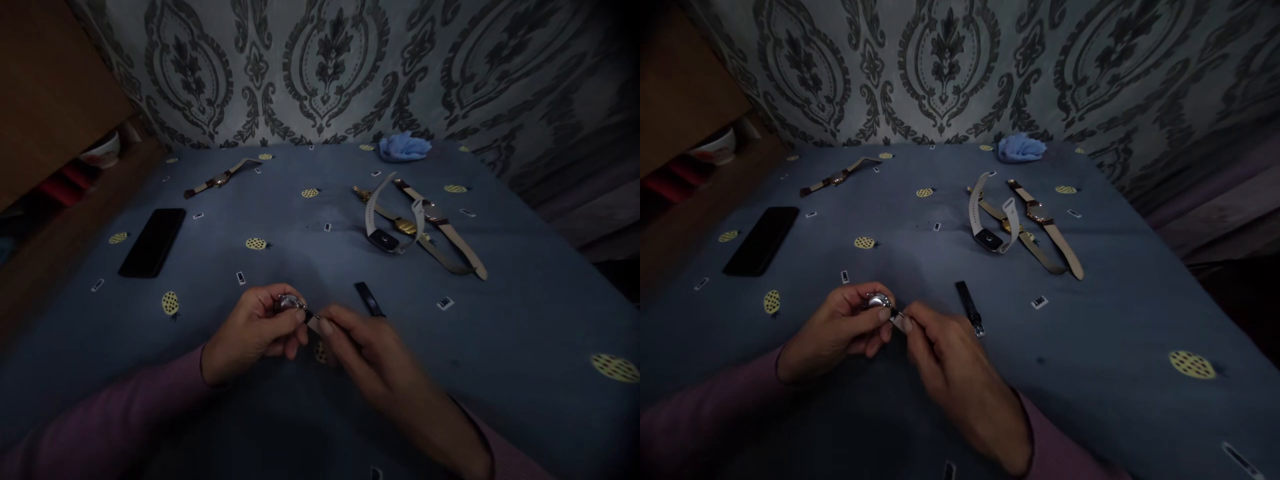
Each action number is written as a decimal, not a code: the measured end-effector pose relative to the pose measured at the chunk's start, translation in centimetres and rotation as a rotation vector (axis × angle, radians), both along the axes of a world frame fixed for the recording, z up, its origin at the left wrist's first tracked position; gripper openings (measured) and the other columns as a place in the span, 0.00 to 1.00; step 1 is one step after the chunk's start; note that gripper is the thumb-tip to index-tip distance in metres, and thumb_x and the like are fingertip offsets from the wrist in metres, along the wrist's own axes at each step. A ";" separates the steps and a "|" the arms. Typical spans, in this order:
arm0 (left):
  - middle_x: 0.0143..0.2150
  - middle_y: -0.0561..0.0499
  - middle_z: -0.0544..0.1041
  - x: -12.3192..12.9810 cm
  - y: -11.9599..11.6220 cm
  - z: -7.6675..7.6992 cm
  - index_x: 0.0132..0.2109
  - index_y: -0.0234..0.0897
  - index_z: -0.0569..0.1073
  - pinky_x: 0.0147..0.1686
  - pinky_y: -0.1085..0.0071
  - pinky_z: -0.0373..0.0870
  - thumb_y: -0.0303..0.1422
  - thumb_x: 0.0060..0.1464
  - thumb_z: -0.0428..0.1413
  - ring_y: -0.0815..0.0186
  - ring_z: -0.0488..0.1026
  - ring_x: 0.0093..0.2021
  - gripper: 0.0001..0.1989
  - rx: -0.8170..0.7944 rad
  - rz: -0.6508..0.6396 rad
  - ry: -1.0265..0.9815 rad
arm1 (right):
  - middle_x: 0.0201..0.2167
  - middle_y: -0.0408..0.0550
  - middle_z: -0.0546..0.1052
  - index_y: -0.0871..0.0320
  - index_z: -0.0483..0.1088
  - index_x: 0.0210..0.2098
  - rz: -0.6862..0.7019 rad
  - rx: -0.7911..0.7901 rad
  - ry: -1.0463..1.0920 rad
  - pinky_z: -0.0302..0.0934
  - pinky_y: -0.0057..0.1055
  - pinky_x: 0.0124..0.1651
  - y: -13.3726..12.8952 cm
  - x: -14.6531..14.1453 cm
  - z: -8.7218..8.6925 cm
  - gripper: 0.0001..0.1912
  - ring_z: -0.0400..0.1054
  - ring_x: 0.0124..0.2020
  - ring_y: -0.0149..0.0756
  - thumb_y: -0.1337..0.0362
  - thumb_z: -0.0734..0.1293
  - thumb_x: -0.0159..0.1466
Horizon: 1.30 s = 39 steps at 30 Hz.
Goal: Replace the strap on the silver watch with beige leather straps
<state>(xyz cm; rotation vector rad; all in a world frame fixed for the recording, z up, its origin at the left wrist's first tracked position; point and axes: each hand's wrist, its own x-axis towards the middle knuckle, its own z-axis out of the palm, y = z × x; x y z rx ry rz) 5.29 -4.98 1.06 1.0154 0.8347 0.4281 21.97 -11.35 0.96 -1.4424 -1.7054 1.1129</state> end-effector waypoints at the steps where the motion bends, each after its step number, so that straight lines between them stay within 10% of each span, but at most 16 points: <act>1: 0.24 0.55 0.72 0.0 0.0 0.0 0.34 0.34 0.68 0.17 0.82 0.54 0.32 0.54 0.57 0.77 0.65 0.18 0.06 -0.001 -0.001 0.004 | 0.18 0.37 0.62 0.56 0.65 0.30 0.009 -0.007 -0.005 0.52 0.26 0.24 0.0 0.1 0.1 0.14 0.57 0.19 0.27 0.62 0.54 0.70; 18: 0.24 0.55 0.71 -0.1 0.2 -0.3 0.34 0.34 0.68 0.17 0.82 0.54 0.33 0.55 0.56 0.78 0.64 0.17 0.07 0.013 0.005 -0.008 | 0.23 0.42 0.72 0.56 0.72 0.27 -0.125 0.019 0.183 0.61 0.25 0.29 0.8 0.8 -0.2 0.15 0.65 0.26 0.30 0.60 0.60 0.67; 31: 0.23 0.56 0.71 -0.1 0.2 0.0 0.33 0.34 0.68 0.17 0.82 0.54 0.32 0.55 0.56 0.78 0.64 0.17 0.06 0.003 0.001 -0.005 | 0.35 0.47 0.77 0.52 0.68 0.49 -0.179 -0.022 0.000 0.65 0.32 0.36 -0.8 1.0 -0.6 0.15 0.71 0.36 0.38 0.56 0.56 0.69; 39: 0.24 0.56 0.72 -0.2 0.3 -0.4 0.35 0.34 0.68 0.18 0.83 0.56 0.32 0.56 0.56 0.78 0.64 0.18 0.06 0.009 0.007 -0.006 | 0.24 0.42 0.70 0.55 0.68 0.32 -0.144 -0.052 0.062 0.59 0.27 0.25 -0.3 1.0 -0.7 0.16 0.64 0.25 0.32 0.53 0.57 0.68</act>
